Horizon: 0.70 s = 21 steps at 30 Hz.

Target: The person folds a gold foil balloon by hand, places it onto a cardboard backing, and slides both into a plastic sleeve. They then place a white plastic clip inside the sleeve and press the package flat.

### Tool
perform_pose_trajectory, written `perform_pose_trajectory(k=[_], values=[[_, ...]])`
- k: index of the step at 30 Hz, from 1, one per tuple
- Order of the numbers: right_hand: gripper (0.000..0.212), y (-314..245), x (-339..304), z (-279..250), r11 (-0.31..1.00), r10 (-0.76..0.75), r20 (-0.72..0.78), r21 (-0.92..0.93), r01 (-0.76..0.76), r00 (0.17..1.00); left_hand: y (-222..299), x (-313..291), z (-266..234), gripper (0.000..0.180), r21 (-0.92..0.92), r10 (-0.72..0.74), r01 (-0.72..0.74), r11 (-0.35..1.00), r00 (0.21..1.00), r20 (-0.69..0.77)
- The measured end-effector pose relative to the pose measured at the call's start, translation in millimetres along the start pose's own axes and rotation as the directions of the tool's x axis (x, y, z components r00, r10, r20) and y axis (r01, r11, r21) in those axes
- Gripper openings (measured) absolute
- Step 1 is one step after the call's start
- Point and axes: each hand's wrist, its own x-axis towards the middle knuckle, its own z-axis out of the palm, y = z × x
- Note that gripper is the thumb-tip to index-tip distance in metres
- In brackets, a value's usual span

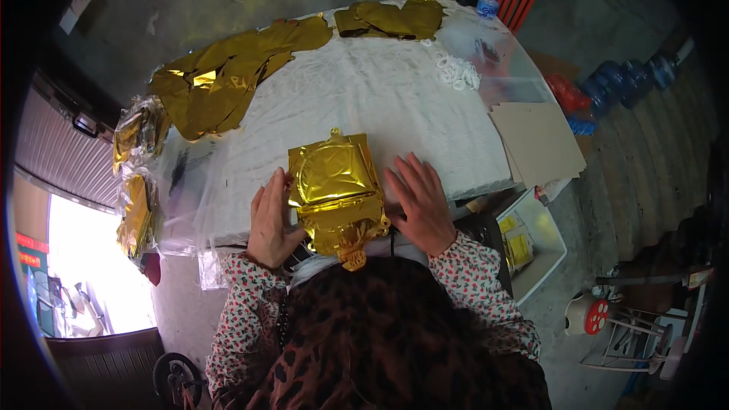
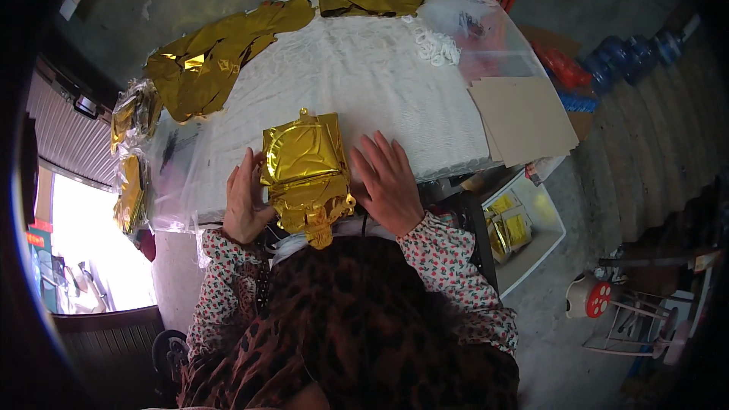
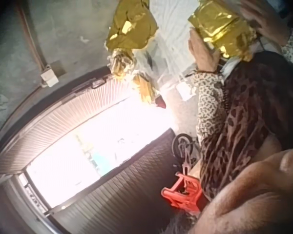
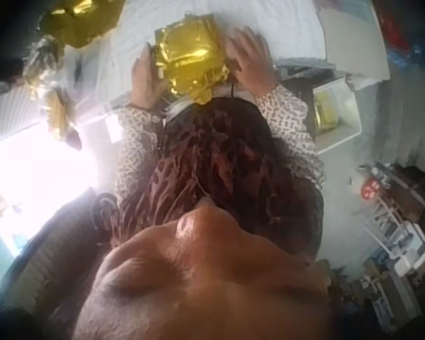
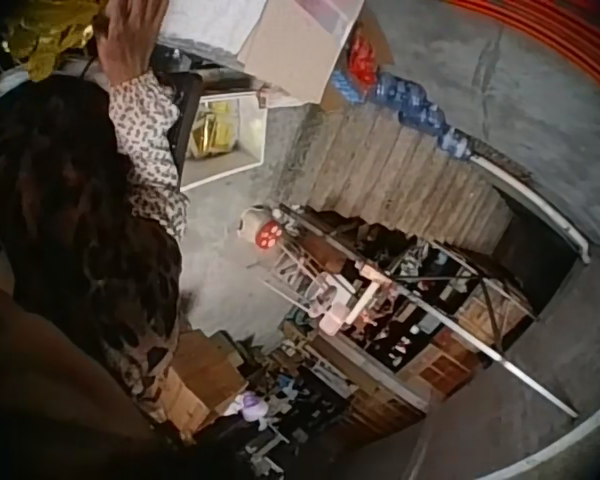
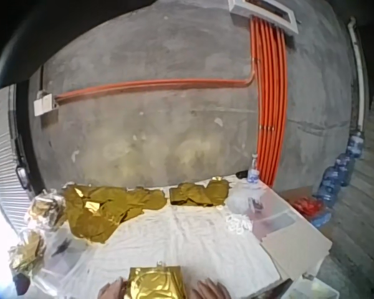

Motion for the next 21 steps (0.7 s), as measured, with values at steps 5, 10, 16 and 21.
perform_pose_trajectory(k=[5,10,16,21], values=[[0.07,-0.9,30.1,-10.2,0.998,-0.048,0.156,0.053,0.04,0.987,9.1,8.7,-6.1,0.099,0.074,0.03,-0.033,0.997,0.999,0.038],[0.064,8.8,39.4,-7.8,0.973,-0.117,0.226,0.221,0.066,0.967,-3.2,7.7,2.1,0.104,-0.144,0.119,-0.118,0.983,0.993,-0.002],[0.059,4.9,29.8,-6.8,0.954,-0.147,0.184,0.285,0.09,0.972,-21.0,-22.0,23.3,0.095,-0.438,0.027,-0.074,0.896,0.993,-0.114],[0.067,11.2,8.3,-8.4,0.966,-0.132,0.109,0.237,0.103,0.985,-15.6,-26.7,20.8,0.082,0.011,0.498,-0.511,0.86,0.832,-0.244]])
